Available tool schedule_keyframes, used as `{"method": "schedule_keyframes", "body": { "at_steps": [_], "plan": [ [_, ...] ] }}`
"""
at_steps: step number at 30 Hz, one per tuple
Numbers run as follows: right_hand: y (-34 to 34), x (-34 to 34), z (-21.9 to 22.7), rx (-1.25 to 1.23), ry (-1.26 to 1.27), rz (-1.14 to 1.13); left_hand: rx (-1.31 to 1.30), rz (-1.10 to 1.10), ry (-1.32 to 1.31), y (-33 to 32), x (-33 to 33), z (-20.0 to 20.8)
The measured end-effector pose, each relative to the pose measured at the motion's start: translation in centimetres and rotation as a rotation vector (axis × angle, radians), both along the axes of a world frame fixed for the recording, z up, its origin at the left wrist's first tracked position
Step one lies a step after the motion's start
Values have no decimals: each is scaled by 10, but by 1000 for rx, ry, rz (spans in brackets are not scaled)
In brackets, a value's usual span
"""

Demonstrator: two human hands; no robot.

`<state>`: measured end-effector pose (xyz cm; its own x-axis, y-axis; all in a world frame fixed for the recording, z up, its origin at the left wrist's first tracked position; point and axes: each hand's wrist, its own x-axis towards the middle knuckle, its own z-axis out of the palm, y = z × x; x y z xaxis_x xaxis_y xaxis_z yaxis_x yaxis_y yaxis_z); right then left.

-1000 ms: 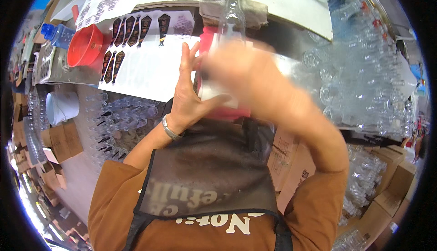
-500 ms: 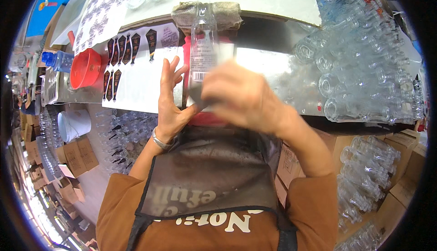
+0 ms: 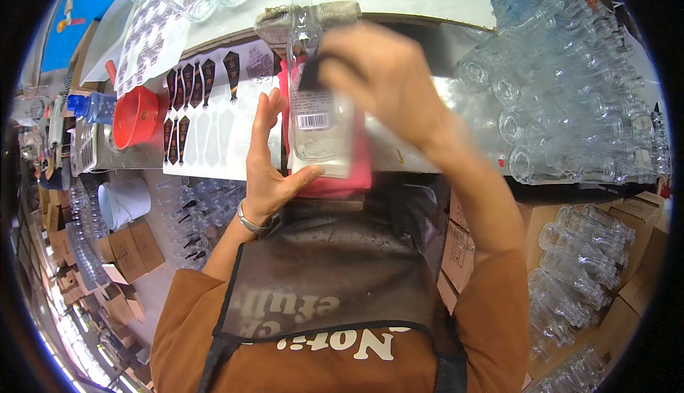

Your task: The person repeatedly applies a pre-cut label to clear plastic bottles, smooths it with a black squeegee, and places the finished bottle aside. The process is repeated for multiple bottles in a consistent sequence.

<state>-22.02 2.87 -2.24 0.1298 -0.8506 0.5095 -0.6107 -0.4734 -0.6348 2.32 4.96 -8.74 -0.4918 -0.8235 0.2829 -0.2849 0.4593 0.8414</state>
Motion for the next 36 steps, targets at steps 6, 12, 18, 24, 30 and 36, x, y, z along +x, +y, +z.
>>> {"method": "schedule_keyframes", "body": {
  "at_steps": [6, 12, 18, 24, 30, 36],
  "plan": [
    [-28, 23, 29, 14, 272, 210, -57, 134, 130, -59, 12, 30],
    [10, 43, 3, -271, 337, 239, -419, 135, -329, -140, -48, 64],
    [7, 4, -3, -162, -41, -19, -281, 192, -391, -154, -77, 60],
    [110, 33, 9, 147, -127, 548, 15, 84, 163, -99, -35, 83],
    [99, 15, 4, 69, -578, 178, 125, 260, 585, 2, 80, 120],
    [53, 38, -11, 149, -601, 264, 39, 878, 308, 98, 214, 96]
  ]
}}
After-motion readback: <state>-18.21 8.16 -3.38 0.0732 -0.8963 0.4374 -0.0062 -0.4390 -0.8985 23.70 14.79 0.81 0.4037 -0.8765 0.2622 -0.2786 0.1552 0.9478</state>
